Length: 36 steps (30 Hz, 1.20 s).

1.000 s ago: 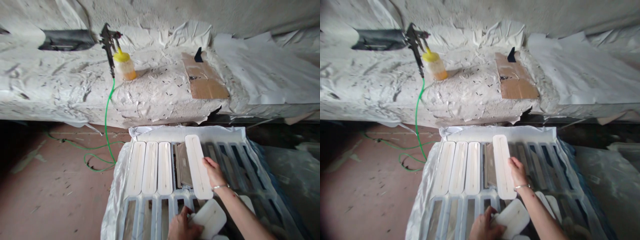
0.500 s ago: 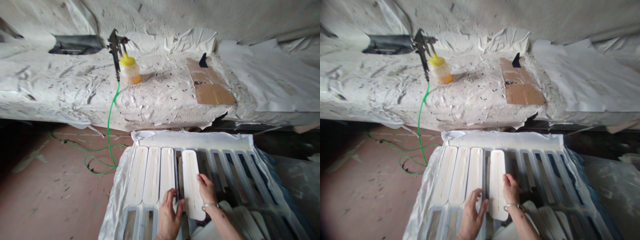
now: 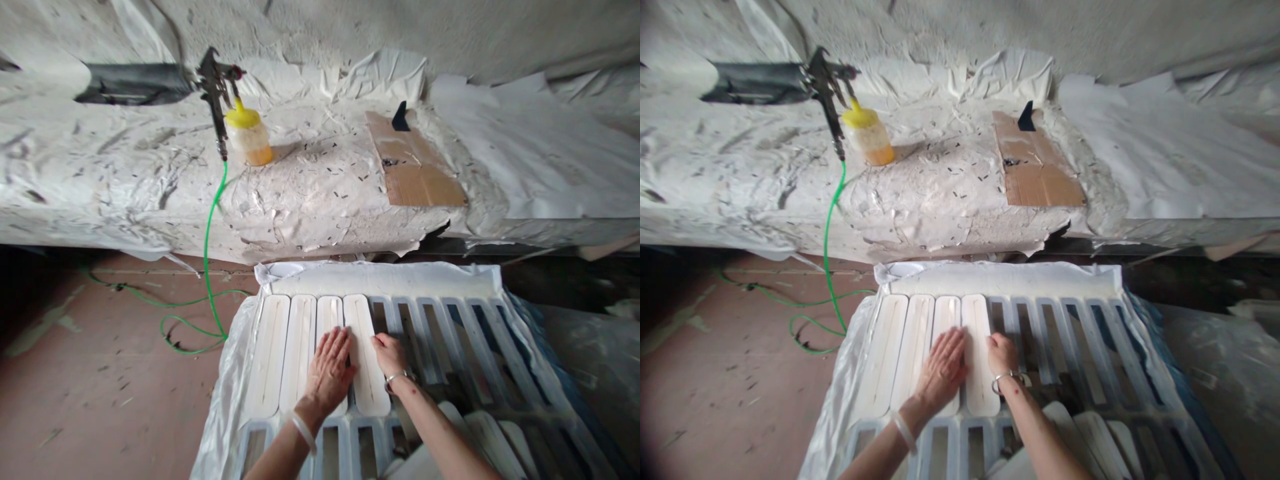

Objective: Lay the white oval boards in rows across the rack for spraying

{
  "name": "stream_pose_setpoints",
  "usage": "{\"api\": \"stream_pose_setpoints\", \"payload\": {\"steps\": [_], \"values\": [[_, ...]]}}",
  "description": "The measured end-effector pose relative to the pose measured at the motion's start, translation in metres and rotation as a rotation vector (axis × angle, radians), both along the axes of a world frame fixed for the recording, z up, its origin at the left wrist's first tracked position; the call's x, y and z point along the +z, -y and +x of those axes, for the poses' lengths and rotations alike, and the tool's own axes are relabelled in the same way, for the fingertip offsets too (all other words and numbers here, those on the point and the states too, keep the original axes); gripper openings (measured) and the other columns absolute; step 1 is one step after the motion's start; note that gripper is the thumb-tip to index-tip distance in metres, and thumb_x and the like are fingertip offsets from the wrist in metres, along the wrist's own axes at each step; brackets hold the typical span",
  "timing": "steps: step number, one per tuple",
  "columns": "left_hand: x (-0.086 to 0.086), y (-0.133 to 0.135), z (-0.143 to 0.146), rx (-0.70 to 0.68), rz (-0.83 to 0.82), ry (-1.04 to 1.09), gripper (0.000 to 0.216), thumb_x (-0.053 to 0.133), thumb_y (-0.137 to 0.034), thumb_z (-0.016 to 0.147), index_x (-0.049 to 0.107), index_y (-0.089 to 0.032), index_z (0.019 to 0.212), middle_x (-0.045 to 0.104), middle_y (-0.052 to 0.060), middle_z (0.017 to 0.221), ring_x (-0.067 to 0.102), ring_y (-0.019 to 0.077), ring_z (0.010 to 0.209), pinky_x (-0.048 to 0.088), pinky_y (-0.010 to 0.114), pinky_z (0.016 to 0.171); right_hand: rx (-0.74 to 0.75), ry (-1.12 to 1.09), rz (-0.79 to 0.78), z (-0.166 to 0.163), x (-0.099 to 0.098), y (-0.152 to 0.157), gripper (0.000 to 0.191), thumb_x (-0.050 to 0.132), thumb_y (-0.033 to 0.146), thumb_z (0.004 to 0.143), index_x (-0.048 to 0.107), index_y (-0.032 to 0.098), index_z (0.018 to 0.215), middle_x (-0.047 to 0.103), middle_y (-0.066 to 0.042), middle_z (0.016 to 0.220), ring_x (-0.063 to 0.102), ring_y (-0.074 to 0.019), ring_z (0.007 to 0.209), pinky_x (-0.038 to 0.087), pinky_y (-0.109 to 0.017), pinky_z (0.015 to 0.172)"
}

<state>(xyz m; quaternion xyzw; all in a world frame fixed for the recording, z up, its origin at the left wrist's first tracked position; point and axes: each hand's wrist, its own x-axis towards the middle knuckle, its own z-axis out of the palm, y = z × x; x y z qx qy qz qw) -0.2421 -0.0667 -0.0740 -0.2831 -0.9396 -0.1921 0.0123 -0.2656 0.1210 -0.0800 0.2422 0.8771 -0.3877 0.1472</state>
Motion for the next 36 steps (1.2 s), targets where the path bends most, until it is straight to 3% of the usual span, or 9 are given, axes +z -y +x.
{"api": "stream_pose_setpoints", "payload": {"steps": [8,14,20,24,27,29,32,34,36], "values": [[-0.001,0.010,-0.006,-0.060,-0.069,-0.002,0.057,0.046,-0.024,0.095,0.031,-0.011,0.148,0.031,0.008,0.156,0.026,0.0245,0.146,0.036,0.049,0.117,0.085,0.078,0.136,0.000,0.011,0.013,0.029,0.040,0.027,0.090,0.064,0.015,0.080,0.067,-0.008,0.076,0.058,-0.0167,0.069,0.037,-0.025,0.062],[-0.006,0.013,-0.004,-0.088,-0.106,0.000,0.065,0.052,-0.022,0.092,0.025,-0.012,0.151,0.025,0.008,0.158,0.017,0.0239,0.149,0.030,0.048,0.120,0.271,0.149,0.267,0.000,0.019,0.015,0.029,0.042,0.025,0.097,0.067,0.016,0.086,0.070,-0.011,0.080,0.062,-0.0190,0.070,0.029,-0.029,0.058],[-0.009,0.012,0.000,-0.086,-0.110,-0.020,0.062,0.047,-0.027,0.096,0.024,-0.011,0.152,0.024,0.007,0.159,0.016,0.0226,0.149,0.024,0.046,0.122,0.400,0.131,0.336,0.002,0.034,-0.028,0.034,0.054,0.043,0.093,0.065,0.019,0.071,0.069,-0.009,0.077,0.062,-0.0211,0.071,0.025,-0.031,0.057],[-0.008,0.011,0.001,-0.087,-0.122,-0.028,0.062,0.044,-0.028,0.097,0.022,-0.011,0.152,0.025,0.008,0.158,0.015,0.0232,0.149,0.020,0.047,0.123,0.412,0.091,0.246,0.032,0.064,-0.081,0.030,0.053,0.037,0.093,0.060,0.019,0.070,0.065,-0.001,0.067,0.058,-0.0150,0.064,0.034,-0.027,0.059],[-0.007,0.010,0.001,-0.094,-0.148,-0.034,0.061,0.045,-0.029,0.097,0.024,-0.009,0.151,0.024,0.009,0.158,0.017,0.0239,0.149,0.021,0.047,0.123,0.446,0.027,0.101,0.068,0.089,-0.105,0.016,0.056,0.030,0.091,0.064,0.020,0.082,0.067,0.000,0.076,0.060,-0.0153,0.069,0.043,-0.027,0.066],[-0.006,0.010,0.002,-0.101,-0.164,-0.044,0.060,0.045,-0.028,0.097,0.027,-0.009,0.150,0.024,0.009,0.159,0.020,0.0244,0.148,0.023,0.047,0.122,0.536,-0.044,0.091,0.092,0.101,-0.108,0.013,0.057,0.021,0.088,0.066,0.020,0.098,0.069,-0.003,0.097,0.063,-0.0194,0.090,0.047,-0.031,0.082],[-0.004,0.009,0.002,-0.125,-0.169,-0.064,0.056,0.046,-0.025,0.097,0.031,-0.013,0.150,0.025,0.009,0.158,0.023,0.0255,0.147,0.026,0.048,0.121,0.790,-0.202,0.170,0.121,0.107,-0.096,0.039,0.059,0.009,0.083,0.061,0.020,0.120,0.059,-0.007,0.129,0.044,-0.0277,0.128,0.035,-0.043,0.108],[-0.005,0.008,0.003,-0.146,-0.156,-0.071,0.050,0.046,-0.022,0.097,0.039,-0.015,0.146,0.028,0.008,0.157,0.026,0.0258,0.146,0.028,0.049,0.120,0.946,-0.264,0.190,0.134,0.106,-0.085,0.043,0.064,0.008,0.081,0.059,0.020,0.122,0.057,-0.007,0.131,0.040,-0.0294,0.130,0.027,-0.047,0.113],[-0.007,0.006,0.004,-0.178,-0.118,-0.078,0.043,0.045,-0.017,0.096,0.050,-0.017,0.139,0.036,0.008,0.154,0.032,0.0256,0.143,0.031,0.048,0.119,1.018,-0.251,0.203,0.143,0.104,-0.074,0.037,0.067,0.010,0.081,0.060,0.018,0.116,0.061,-0.007,0.116,0.048,-0.0267,0.116,0.031,-0.045,0.109]]}}
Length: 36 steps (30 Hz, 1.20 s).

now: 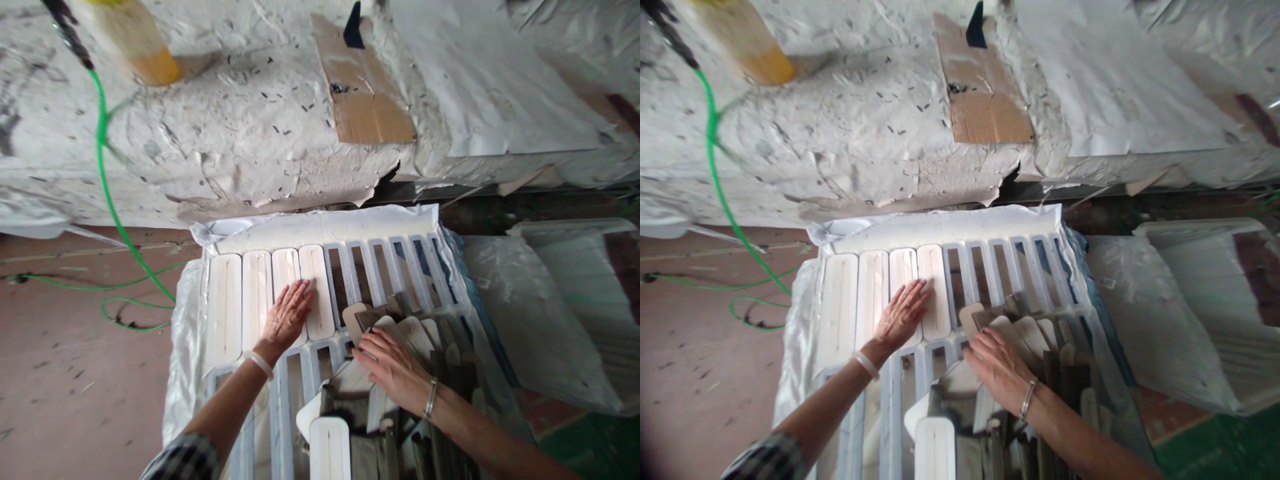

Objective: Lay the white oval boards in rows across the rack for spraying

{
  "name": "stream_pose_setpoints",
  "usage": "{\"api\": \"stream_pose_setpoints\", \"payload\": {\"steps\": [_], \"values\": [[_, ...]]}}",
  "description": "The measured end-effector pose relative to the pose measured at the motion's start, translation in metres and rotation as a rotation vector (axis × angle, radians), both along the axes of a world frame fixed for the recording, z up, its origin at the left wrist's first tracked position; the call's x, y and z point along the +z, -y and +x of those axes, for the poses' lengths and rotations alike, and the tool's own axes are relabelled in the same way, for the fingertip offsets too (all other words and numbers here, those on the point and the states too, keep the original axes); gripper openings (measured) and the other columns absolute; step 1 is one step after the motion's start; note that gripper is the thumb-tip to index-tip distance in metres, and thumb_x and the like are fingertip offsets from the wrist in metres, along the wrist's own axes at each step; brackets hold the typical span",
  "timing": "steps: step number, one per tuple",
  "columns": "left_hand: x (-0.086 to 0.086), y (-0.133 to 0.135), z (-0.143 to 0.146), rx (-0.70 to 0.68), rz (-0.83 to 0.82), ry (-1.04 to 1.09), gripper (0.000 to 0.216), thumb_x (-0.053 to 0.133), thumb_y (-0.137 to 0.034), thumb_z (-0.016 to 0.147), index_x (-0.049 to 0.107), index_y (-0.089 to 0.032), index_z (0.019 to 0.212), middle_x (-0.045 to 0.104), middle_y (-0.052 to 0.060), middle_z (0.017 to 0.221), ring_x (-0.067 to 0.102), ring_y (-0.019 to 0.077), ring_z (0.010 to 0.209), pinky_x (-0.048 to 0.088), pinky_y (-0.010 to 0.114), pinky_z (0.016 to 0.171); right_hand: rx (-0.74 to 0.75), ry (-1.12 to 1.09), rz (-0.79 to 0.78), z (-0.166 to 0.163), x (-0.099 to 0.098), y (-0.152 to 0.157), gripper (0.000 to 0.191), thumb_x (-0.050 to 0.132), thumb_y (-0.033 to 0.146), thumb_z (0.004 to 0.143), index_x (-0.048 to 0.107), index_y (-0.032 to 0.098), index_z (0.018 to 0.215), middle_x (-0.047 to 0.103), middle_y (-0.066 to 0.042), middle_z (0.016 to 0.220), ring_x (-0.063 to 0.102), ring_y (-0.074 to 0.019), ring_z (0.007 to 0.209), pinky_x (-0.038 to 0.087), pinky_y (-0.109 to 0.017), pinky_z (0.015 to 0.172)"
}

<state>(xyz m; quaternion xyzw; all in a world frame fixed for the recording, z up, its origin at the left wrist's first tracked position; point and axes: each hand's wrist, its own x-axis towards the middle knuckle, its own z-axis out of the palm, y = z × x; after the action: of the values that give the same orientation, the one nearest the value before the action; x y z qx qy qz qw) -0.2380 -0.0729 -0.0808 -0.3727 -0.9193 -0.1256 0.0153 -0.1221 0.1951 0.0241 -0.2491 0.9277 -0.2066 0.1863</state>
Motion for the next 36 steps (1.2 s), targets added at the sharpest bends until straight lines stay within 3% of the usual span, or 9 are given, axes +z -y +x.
{"api": "stream_pose_setpoints", "payload": {"steps": [4,11,15,18,23,27,30,33,36], "values": [[-0.006,-0.004,0.005,-0.075,0.146,0.011,0.040,0.045,-0.004,0.090,0.062,-0.016,0.124,0.055,0.008,0.139,0.045,0.0246,0.135,0.040,0.045,0.114,-0.036,0.022,0.051,0.015,0.011,0.010,0.011,0.057,0.007,0.086,0.057,0.017,0.091,0.057,-0.004,0.092,0.049,-0.0217,0.090,0.040,-0.037,0.085],[-0.003,-0.016,0.019,0.014,0.193,-0.001,0.034,0.052,-0.020,0.093,0.058,-0.011,0.125,0.057,0.012,0.136,0.044,0.0266,0.135,0.039,0.049,0.114,0.074,-0.141,-0.153,0.040,0.081,0.005,0.020,0.041,0.009,0.091,0.052,0.021,0.080,0.056,-0.002,0.075,0.050,-0.0195,0.069,0.039,-0.035,0.069],[0.000,-0.024,0.024,0.061,0.169,0.037,0.043,0.056,-0.026,0.091,0.052,-0.013,0.131,0.053,0.014,0.137,0.040,0.0290,0.137,0.036,0.052,0.115,-0.247,-0.084,-0.250,0.018,0.107,-0.034,0.019,0.047,0.022,0.097,0.054,0.021,0.080,0.058,0.000,0.074,0.054,-0.0135,0.066,0.043,-0.025,0.061],[0.004,-0.035,0.024,0.141,0.160,0.051,0.040,0.056,-0.021,0.089,0.054,-0.014,0.128,0.055,0.014,0.133,0.043,0.0292,0.132,0.035,0.055,0.115,-0.687,0.055,-0.348,-0.016,0.096,-0.068,0.021,0.062,0.038,0.091,0.056,0.021,0.080,0.058,0.002,0.069,0.056,-0.0121,0.062,0.044,-0.019,0.053],[0.008,-0.071,0.035,0.189,0.216,0.155,0.045,0.058,-0.020,0.085,0.053,-0.015,0.129,0.055,0.010,0.134,0.044,0.0294,0.130,0.033,0.057,0.115,-1.243,0.174,-0.848,-0.067,0.051,-0.077,0.045,0.082,0.053,0.066,0.056,0.019,0.080,0.064,-0.001,0.073,0.058,-0.0158,0.063,0.049,-0.024,0.056],[0.001,-0.106,0.054,0.248,0.297,0.222,0.036,0.060,-0.020,0.079,0.061,-0.011,0.114,0.051,0.014,0.140,0.036,0.0354,0.138,0.028,0.061,0.116,-1.408,0.217,-1.021,-0.084,0.032,-0.059,0.054,0.090,0.051,0.050,0.053,0.018,0.073,0.062,0.000,0.066,0.054,-0.0142,0.057,0.047,-0.024,0.052],[0.007,-0.123,0.062,0.381,0.356,0.472,0.026,0.054,-0.015,0.080,0.061,-0.012,0.105,0.055,0.017,0.133,0.040,0.0359,0.135,0.030,0.061,0.113,-1.465,0.252,-1.027,-0.083,0.028,-0.054,0.058,0.091,0.053,0.045,0.052,0.019,0.072,0.061,0.000,0.065,0.054,-0.0153,0.055,0.046,-0.027,0.050],[0.032,-0.128,0.064,0.477,0.371,0.724,0.015,0.042,-0.016,0.089,0.056,-0.015,0.093,0.067,0.012,0.092,0.064,0.0259,0.093,0.051,0.043,0.083,-1.483,0.285,-1.011,-0.079,0.025,-0.058,0.060,0.091,0.055,0.044,0.051,0.019,0.072,0.060,0.001,0.065,0.053,-0.0156,0.055,0.044,-0.027,0.049],[0.063,-0.123,0.072,0.420,0.434,0.858,0.013,0.037,-0.024,0.094,0.049,-0.019,0.092,0.061,0.002,0.065,0.058,0.0156,0.056,0.040,0.027,0.053,-1.476,0.323,-1.034,-0.077,0.021,-0.066,0.061,0.091,0.054,0.045,0.050,0.019,0.074,0.059,0.002,0.065,0.053,-0.0150,0.057,0.045,-0.026,0.051]]}}
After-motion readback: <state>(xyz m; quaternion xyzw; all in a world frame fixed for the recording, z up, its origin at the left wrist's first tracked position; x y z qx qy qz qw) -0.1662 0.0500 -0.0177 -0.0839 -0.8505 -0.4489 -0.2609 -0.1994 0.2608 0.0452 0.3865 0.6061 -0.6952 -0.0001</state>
